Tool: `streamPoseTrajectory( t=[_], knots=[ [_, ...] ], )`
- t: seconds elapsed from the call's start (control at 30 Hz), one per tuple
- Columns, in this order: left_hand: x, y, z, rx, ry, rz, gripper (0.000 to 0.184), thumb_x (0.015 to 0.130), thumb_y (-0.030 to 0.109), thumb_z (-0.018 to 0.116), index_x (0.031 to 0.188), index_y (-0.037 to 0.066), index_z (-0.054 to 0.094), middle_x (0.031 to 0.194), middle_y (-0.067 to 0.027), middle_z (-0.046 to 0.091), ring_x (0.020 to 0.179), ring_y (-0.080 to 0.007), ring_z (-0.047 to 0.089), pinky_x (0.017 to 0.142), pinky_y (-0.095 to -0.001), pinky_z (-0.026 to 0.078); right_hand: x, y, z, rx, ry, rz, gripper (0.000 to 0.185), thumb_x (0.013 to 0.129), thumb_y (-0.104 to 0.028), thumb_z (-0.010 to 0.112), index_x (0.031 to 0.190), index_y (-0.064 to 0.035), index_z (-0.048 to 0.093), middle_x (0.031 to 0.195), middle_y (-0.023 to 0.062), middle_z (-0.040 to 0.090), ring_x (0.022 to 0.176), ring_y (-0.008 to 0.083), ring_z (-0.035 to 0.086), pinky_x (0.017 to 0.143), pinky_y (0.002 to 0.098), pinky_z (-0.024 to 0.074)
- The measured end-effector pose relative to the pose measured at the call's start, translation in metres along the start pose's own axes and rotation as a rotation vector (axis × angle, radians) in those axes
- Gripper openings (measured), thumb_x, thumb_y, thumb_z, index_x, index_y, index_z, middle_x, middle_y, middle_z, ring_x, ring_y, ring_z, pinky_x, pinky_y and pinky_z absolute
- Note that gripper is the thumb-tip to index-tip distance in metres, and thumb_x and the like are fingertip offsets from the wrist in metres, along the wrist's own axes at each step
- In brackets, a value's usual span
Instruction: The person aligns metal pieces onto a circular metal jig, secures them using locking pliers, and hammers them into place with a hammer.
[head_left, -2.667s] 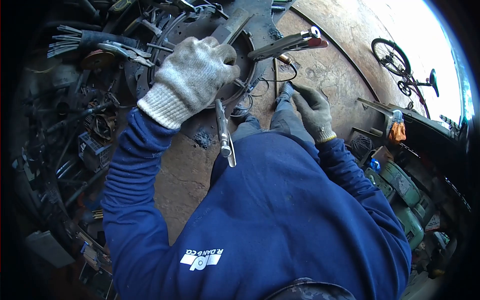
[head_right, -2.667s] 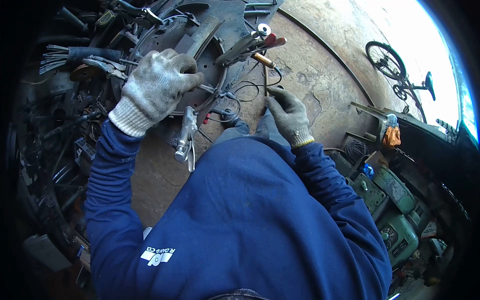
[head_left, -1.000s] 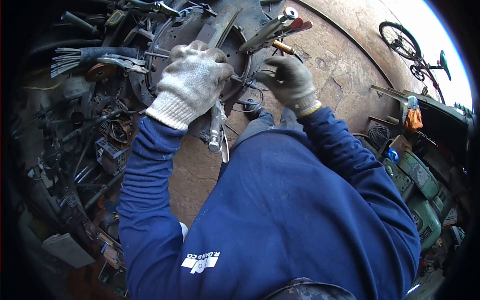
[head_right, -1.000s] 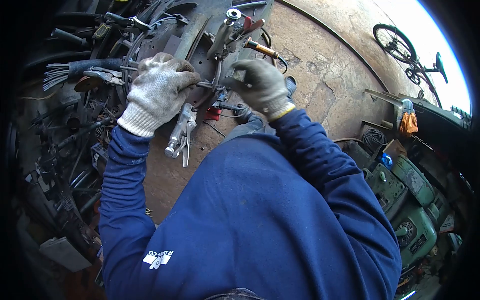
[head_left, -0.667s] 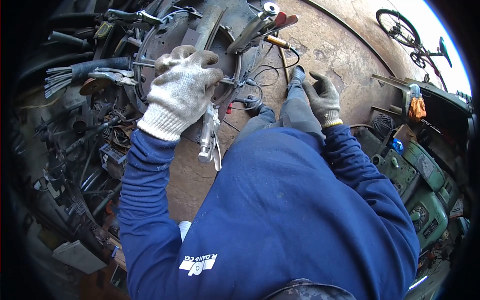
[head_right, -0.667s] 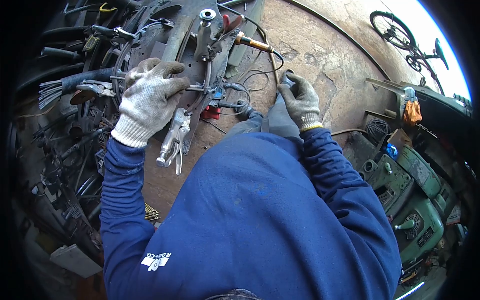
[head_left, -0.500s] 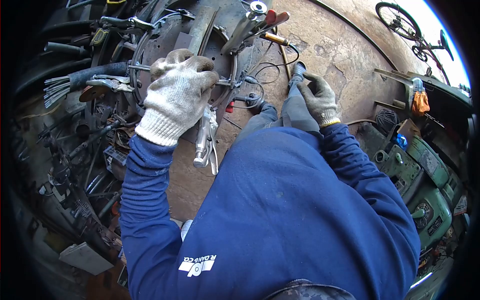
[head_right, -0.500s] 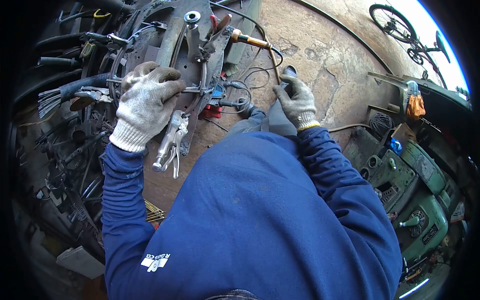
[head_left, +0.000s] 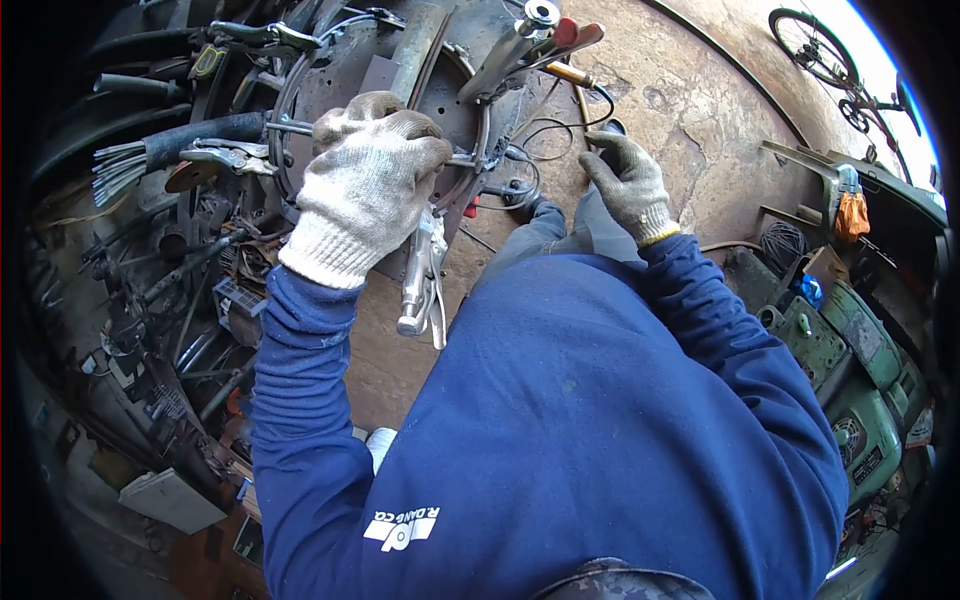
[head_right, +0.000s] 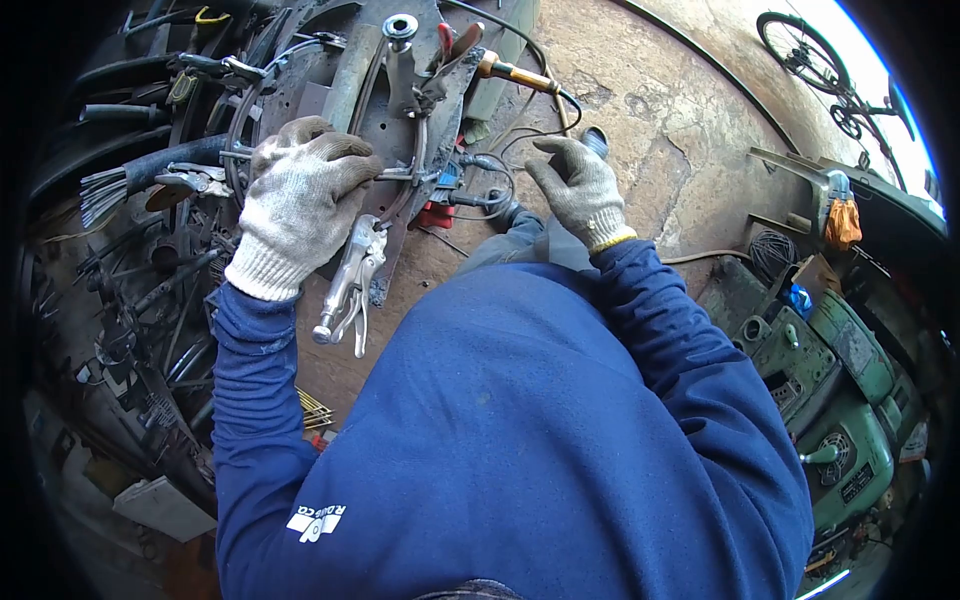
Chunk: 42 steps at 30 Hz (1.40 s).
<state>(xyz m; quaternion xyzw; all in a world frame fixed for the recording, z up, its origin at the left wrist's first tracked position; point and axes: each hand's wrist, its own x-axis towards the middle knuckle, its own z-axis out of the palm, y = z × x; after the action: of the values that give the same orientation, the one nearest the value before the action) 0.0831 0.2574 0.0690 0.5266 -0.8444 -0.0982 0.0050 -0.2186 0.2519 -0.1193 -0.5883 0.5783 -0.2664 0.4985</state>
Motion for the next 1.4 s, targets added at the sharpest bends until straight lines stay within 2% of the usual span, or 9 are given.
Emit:
streamPoseTrajectory(
  t=[0.27, 0.33, 0.47, 0.5, 0.63, 0.93, 1.2, 1.37, 1.4],
  knots=[
    [-0.001, -0.001, 0.003, 0.002, 0.049, 0.014, 0.013, 0.083, 0.016, 0.074, 0.096, 0.013, 0.078, 0.104, -0.0006, 0.074, 0.109, -0.0257, 0.065, 0.096, -0.0427, 0.047, 0.001, -0.028, 0.011, 0.036, -0.079, -0.068, 0.031, 0.088, -0.025, 0.082, 0.111, -0.006, 0.073, 0.085, 0.0051, 0.069, 0.074, 0.0132, 0.065, 0.069, 0.0284, 0.0547],
    [-0.002, -0.002, 0.004, 0.006, 0.047, 0.015, 0.013, 0.083, 0.016, 0.075, 0.095, 0.013, 0.078, 0.104, -0.0009, 0.074, 0.109, -0.0254, 0.065, 0.096, -0.0425, 0.047, -0.001, -0.041, 0.015, -0.105, -0.145, -0.255, 0.028, 0.087, -0.024, 0.083, 0.106, -0.006, 0.072, 0.088, 0.0084, 0.07, 0.076, 0.0171, 0.068, 0.07, 0.0298, 0.056],
    [-0.003, -0.003, 0.006, -0.02, 0.034, -0.001, 0.014, 0.083, 0.016, 0.074, 0.096, 0.013, 0.078, 0.104, -0.0017, 0.074, 0.109, -0.0266, 0.065, 0.097, -0.043, 0.047, 0.003, -0.057, 0.037, -0.269, -0.054, -0.604, 0.045, 0.073, -0.038, 0.092, 0.102, -0.0112, 0.071, 0.084, 0.0071, 0.069, 0.074, 0.0222, 0.068, 0.072, 0.0366, 0.0561],
    [-0.003, -0.003, 0.006, -0.039, 0.011, -0.024, 0.015, 0.083, 0.016, 0.074, 0.096, 0.012, 0.078, 0.104, -0.0019, 0.074, 0.11, -0.0271, 0.065, 0.097, -0.0433, 0.047, 0.005, -0.055, 0.046, -0.298, 0.015, -0.716, 0.063, 0.062, -0.047, 0.094, 0.112, -0.016, 0.07, 0.091, 0.0072, 0.067, 0.085, 0.0259, 0.068, 0.079, 0.0424, 0.0544],
    [-0.003, -0.002, 0.005, -0.013, 0.026, 0.004, 0.015, 0.083, 0.016, 0.074, 0.097, 0.013, 0.078, 0.105, -0.0019, 0.074, 0.111, -0.0278, 0.064, 0.098, -0.0442, 0.046, 0.006, -0.086, 0.065, -0.372, 0.134, -0.861, 0.094, 0.058, -0.052, 0.094, 0.138, -0.0222, 0.056, 0.115, 0.0107, 0.057, 0.11, 0.0348, 0.058, 0.089, 0.0488, 0.0502],
    [-0.001, 0.0, 0.001, 0.002, 0.02, -0.007, 0.016, 0.083, 0.017, 0.073, 0.098, 0.014, 0.077, 0.106, -0.0006, 0.073, 0.112, -0.0255, 0.063, 0.098, -0.0444, 0.044, 0.018, -0.087, 0.069, -0.293, 0.112, -0.781, 0.096, 0.06, -0.051, 0.092, 0.141, -0.0173, 0.054, 0.111, 0.0137, 0.055, 0.105, 0.0357, 0.056, 0.09, 0.0493, 0.0488],
    [0.004, 0.004, -0.006, -0.045, 0.027, -0.031, 0.018, 0.078, 0.015, 0.076, 0.096, 0.015, 0.076, 0.104, -0.0001, 0.072, 0.109, -0.0269, 0.063, 0.095, -0.0449, 0.045, 0.029, -0.061, 0.051, -0.142, 0.11, -0.798, 0.093, 0.06, -0.045, 0.094, 0.14, -0.0172, 0.056, 0.109, 0.0093, 0.056, 0.104, 0.0318, 0.059, 0.086, 0.0459, 0.0496],
    [0.015, 0.006, -0.014, -0.081, -0.058, -0.071, 0.025, 0.067, 0.012, 0.077, 0.091, 0.015, 0.072, 0.098, 0.0001, 0.067, 0.104, -0.0248, 0.062, 0.092, -0.0451, 0.044, 0.083, 0.007, 0.001, -0.198, 0.126, -0.416, 0.065, 0.08, -0.035, 0.086, 0.135, -0.0117, 0.059, 0.105, 0.0136, 0.066, 0.097, 0.0334, 0.063, 0.086, 0.0444, 0.0517],
    [0.019, 0.008, -0.018, -0.043, -0.027, -0.066, 0.028, 0.066, 0.014, 0.074, 0.093, 0.018, 0.068, 0.097, 0.0057, 0.066, 0.099, -0.0191, 0.062, 0.09, -0.0418, 0.042, 0.108, 0.022, -0.006, -0.216, 0.119, -0.327, 0.059, 0.083, -0.033, 0.083, 0.132, -0.01, 0.061, 0.104, 0.0146, 0.066, 0.096, 0.0338, 0.064, 0.085, 0.0443, 0.0522]
  ],
)
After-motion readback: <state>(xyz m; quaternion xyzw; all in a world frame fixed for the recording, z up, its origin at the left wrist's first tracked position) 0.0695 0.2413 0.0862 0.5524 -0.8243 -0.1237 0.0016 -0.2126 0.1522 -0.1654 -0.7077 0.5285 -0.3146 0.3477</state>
